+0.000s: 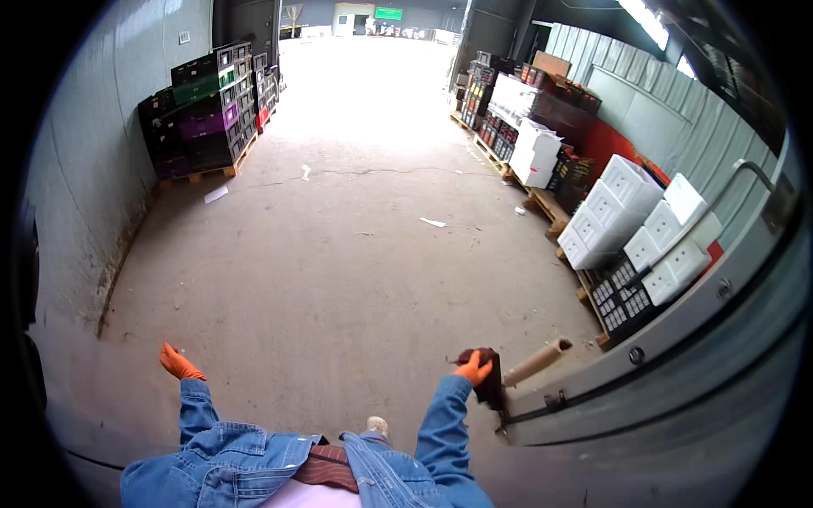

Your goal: The person walks through a warehouse area, approaches a stainless steel sink, turns on the faucet, and washes a dark cloth under running water. They repeatedly rub and squeeze the cloth, then turn off the faucet and walk away.

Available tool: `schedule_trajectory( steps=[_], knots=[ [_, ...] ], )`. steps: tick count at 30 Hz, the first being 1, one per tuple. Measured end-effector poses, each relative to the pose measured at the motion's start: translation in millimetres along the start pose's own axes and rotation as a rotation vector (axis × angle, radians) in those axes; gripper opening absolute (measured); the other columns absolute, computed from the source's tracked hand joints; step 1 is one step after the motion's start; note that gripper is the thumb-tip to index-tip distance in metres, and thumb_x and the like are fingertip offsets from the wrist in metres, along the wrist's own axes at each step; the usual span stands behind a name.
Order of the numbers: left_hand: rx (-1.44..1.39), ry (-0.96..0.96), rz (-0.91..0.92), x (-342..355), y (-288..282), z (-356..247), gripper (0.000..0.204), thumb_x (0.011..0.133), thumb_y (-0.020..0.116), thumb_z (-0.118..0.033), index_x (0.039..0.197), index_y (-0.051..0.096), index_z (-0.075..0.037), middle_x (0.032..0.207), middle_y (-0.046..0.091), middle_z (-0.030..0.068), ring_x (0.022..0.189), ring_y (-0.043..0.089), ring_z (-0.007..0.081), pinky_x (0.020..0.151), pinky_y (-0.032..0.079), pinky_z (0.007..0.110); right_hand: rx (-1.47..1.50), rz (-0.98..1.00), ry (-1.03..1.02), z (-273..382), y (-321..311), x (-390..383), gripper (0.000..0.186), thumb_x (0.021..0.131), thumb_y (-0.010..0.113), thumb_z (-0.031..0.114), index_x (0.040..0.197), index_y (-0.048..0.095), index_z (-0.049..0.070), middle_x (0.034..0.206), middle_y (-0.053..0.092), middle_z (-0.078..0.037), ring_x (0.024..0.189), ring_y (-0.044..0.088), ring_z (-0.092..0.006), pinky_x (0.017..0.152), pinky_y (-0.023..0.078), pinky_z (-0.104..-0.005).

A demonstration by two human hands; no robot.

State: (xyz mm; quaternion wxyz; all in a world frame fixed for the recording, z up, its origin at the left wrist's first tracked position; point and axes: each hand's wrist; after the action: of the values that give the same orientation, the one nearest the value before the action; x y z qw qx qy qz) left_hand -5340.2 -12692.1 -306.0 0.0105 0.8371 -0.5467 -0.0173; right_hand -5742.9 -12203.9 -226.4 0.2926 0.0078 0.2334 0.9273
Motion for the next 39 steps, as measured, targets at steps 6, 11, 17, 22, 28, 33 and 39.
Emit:
schedule_trajectory(
  steps=[6,11,17,22,28,33,39],
  knots=[
    [-0.214,-0.686,0.141,-23.8,184.9,-5.7,0.043,0.078,0.057,-0.044,0.103,0.053,-0.010,0.093,0.053,-0.0004,0.078,0.054,0.0117,0.067,0.040,0.026,-0.037,0.454,0.021,-86.9,281.9,32.6,0.038,0.082,0.057,0.004,0.118,0.048,-0.001,0.112,0.052,-0.008,0.100,0.049,-0.0179,0.090,0.038,-0.0289],
    [-0.075,-0.603,0.193,24.3,381.4,70.5,0.041,0.077,0.058,-0.042,0.102,0.054,-0.010,0.096,0.055,0.0002,0.078,0.055,0.0133,0.067,0.041,0.027,0.080,0.503,0.256,-173.0,476.5,159.0,0.027,0.083,0.055,0.007,0.109,0.053,0.000,0.101,0.059,-0.013,0.087,0.059,-0.0214,0.078,0.049,-0.0314],
    [-0.140,-0.626,0.594,-6.8,781.8,38.0,0.028,0.082,0.054,-0.031,0.097,0.056,-0.008,0.091,0.059,0.0024,0.074,0.057,0.0137,0.066,0.043,0.027,-0.090,0.256,0.235,-250.1,646.3,276.3,0.035,0.080,0.059,0.007,0.112,0.049,-0.003,0.103,0.056,-0.012,0.090,0.056,-0.0240,0.078,0.049,-0.0316],
    [-0.125,0.163,1.192,-40.3,1053.4,-66.3,0.015,0.086,0.053,-0.016,0.095,0.060,-0.005,0.092,0.059,0.0032,0.085,0.056,0.0149,0.077,0.044,0.028,-0.083,0.352,0.117,-309.7,820.8,339.8,0.031,0.083,0.054,0.008,0.112,0.050,-0.001,0.102,0.057,-0.010,0.086,0.057,-0.0199,0.074,0.049,-0.0298],
    [0.104,0.008,0.961,94.2,1293.7,22.5,0.014,0.083,0.057,-0.013,0.090,0.061,-0.001,0.084,0.061,0.0048,0.078,0.056,0.0125,0.072,0.045,0.027,-0.212,0.372,0.077,-528.6,1040.2,427.8,0.033,0.079,0.057,0.000,0.111,0.052,-0.004,0.102,0.057,-0.010,0.092,0.054,-0.0189,0.082,0.045,-0.0301],
    [0.124,-0.203,0.756,193.6,1431.1,45.9,0.018,0.085,0.055,-0.017,0.087,0.062,0.000,0.082,0.062,0.0042,0.075,0.056,0.0114,0.070,0.045,0.024,-0.188,0.693,0.208,-605.3,1326.0,446.0,0.034,0.082,0.058,0.006,0.114,0.050,-0.003,0.106,0.056,-0.010,0.092,0.055,-0.0182,0.082,0.045,-0.0289],
    [0.378,-0.195,0.535,364.1,1591.7,144.4,0.017,0.081,0.058,-0.015,0.085,0.061,0.001,0.077,0.061,0.0048,0.071,0.055,0.0112,0.066,0.044,0.024,-0.075,0.852,0.386,-731.1,1611.6,483.9,0.027,0.085,0.052,0.007,0.111,0.052,-0.001,0.104,0.058,-0.012,0.092,0.057,-0.0207,0.082,0.047,-0.0305]
  ],
)
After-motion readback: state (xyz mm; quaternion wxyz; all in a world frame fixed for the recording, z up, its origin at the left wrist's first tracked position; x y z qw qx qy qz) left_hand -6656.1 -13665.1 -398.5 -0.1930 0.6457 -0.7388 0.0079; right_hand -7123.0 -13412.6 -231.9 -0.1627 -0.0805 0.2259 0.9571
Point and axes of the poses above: each hand's wrist, its own x-axis towards the middle knuckle, its own y-axis out of the palm, z = x × y
